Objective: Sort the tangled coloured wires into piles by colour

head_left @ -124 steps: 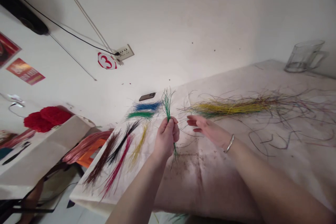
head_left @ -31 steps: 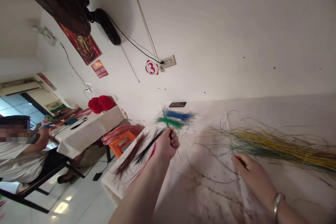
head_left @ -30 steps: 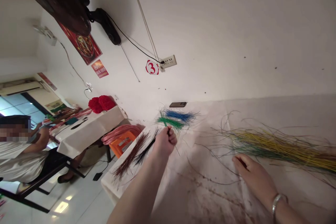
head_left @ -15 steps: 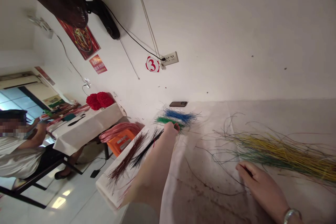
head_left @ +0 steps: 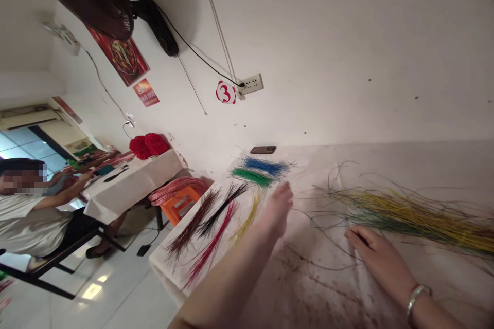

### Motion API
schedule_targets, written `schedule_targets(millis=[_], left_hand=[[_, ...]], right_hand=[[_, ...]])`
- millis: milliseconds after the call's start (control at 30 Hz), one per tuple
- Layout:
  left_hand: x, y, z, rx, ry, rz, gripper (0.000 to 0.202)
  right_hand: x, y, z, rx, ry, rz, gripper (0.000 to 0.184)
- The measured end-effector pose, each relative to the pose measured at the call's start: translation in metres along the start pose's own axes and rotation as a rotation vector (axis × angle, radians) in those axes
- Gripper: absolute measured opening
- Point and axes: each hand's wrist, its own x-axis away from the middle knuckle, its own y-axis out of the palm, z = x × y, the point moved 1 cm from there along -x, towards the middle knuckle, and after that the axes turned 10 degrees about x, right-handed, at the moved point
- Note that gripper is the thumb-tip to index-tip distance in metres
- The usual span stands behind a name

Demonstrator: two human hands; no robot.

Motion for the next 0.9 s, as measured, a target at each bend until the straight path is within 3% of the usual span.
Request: schedule_targets(millis=[67, 133, 200, 300, 400, 700, 900], left_hand=[[0.029, 0.006, -0.025, -0.102, -0.036, -0.129, 0.018], [0.050, 0.007, -0.042, -0.404, 0.083, -0.272, 0.019], [0.059, 0.003, -0.050, -0.602, 0.218, -0.305, 0.022], [0.057, -0.004, -0.052, -0.618, 0.294, -0.254, 0.021], [0.051, -0.008, -0.050, -0.555, 0.303, -0.218, 0.018], [0.036, -0.026, -0.048, -0.468, 0.274, -0.043, 0.020], [0.027, -0.034, -0.034, -0.358, 0.264, 0.095, 0.025]], right_hand=[[0.002, -0.002, -0.002, -0.049, 0.005, 0.046, 0.034], [0.005, -0.006, -0.004, -0.144, 0.008, 0.131, 0.033], [0.007, -0.011, -0.004, -0.251, 0.053, 0.200, 0.033], [0.009, -0.018, 0.002, -0.315, 0.143, 0.277, 0.032], [0.011, -0.024, 0.007, -0.234, 0.151, 0.280, 0.031], [0.023, -0.010, -0.014, 0.292, -0.189, 0.069, 0.018], [0.030, 0.005, -0.028, 0.466, -0.221, 0.066, 0.010]])
